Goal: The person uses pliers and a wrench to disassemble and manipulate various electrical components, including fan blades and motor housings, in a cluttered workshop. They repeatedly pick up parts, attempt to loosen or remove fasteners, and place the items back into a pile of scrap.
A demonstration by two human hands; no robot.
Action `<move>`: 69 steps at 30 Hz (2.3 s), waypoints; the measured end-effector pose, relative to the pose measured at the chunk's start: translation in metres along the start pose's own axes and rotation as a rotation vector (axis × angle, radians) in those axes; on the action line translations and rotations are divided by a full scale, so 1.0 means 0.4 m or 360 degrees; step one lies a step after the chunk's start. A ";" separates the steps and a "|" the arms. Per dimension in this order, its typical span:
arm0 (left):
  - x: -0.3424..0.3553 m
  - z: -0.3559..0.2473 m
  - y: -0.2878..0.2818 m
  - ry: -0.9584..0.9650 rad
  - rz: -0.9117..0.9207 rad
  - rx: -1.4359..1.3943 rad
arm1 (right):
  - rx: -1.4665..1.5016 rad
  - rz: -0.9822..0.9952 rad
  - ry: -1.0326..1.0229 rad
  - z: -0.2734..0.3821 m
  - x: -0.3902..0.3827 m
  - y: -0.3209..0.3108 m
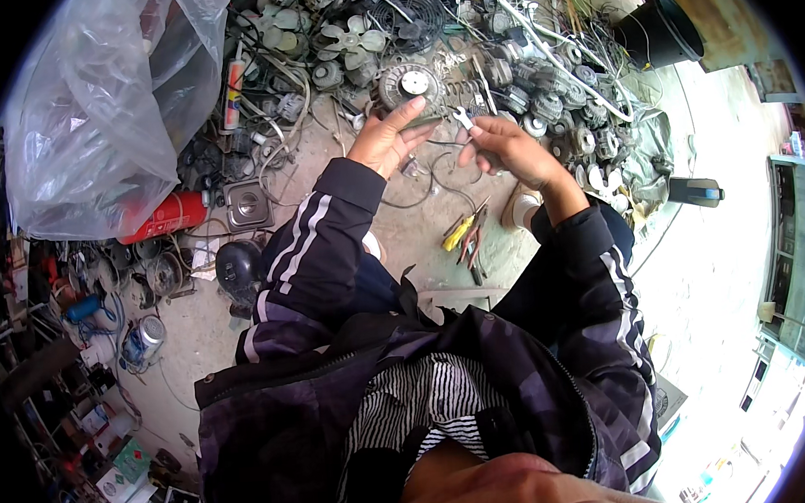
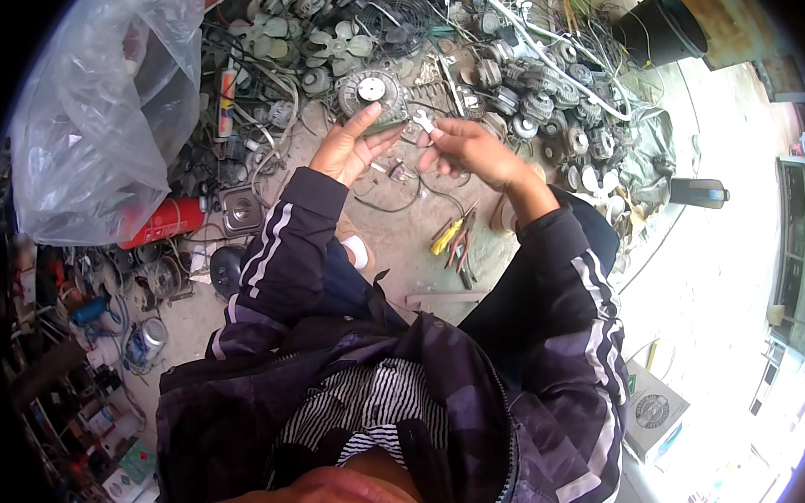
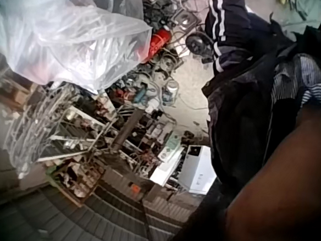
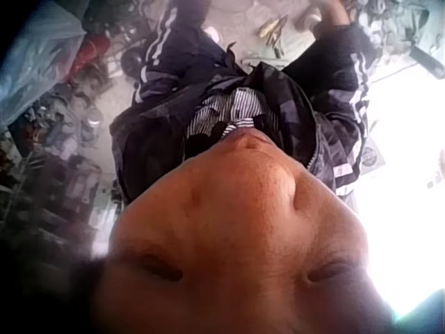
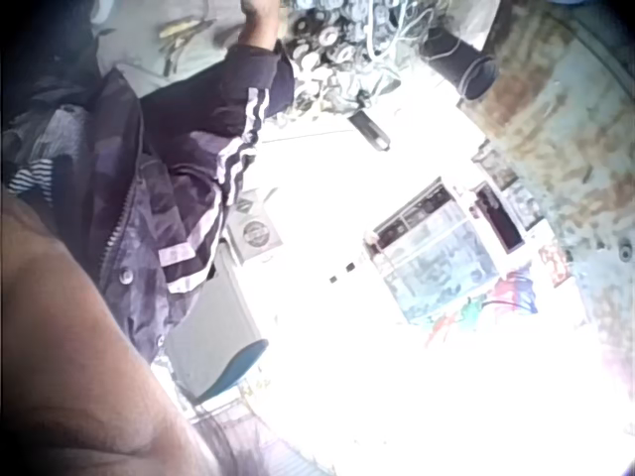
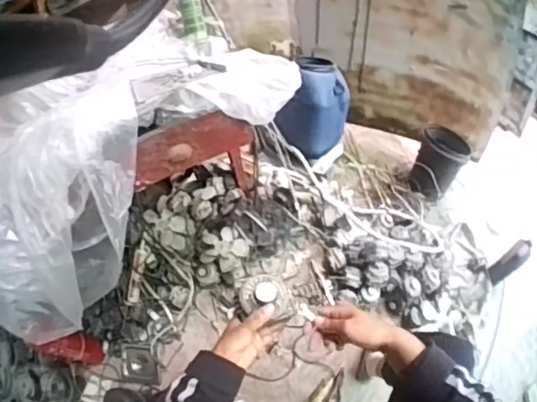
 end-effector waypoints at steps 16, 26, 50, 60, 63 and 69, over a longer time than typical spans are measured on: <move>-0.003 -0.002 0.001 0.0095 -0.0015 -0.0092 | 0.0576 0.0030 -0.0140 -0.038 0.053 0.077; -0.019 -0.025 -0.004 0.0079 -0.0037 0.0158 | 0.0063 0.0077 0.0062 -0.012 0.039 0.037; -0.004 -0.006 -0.007 0.0056 -0.0052 -0.0102 | 0.0346 0.0044 -0.0098 -0.023 0.053 0.056; -0.011 -0.010 0.005 0.0115 -0.0052 0.0105 | 0.0457 -0.0052 0.0020 -0.037 0.045 0.071; -0.020 -0.018 -0.003 0.0038 -0.0041 0.0152 | -0.0033 0.0119 0.0107 -0.010 0.033 0.031; -0.023 -0.014 0.027 -0.0030 0.0030 0.0245 | -0.0688 0.0083 0.0061 0.049 0.010 -0.024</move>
Point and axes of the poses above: each hand's wrist, its own x-axis towards the middle knuckle, its own y-axis out of the palm, z = x × y, the point moved 7 cm from there along x, towards the middle knuckle, and after that the axes turned 2 degrees about -y, right-handed, at the moved point
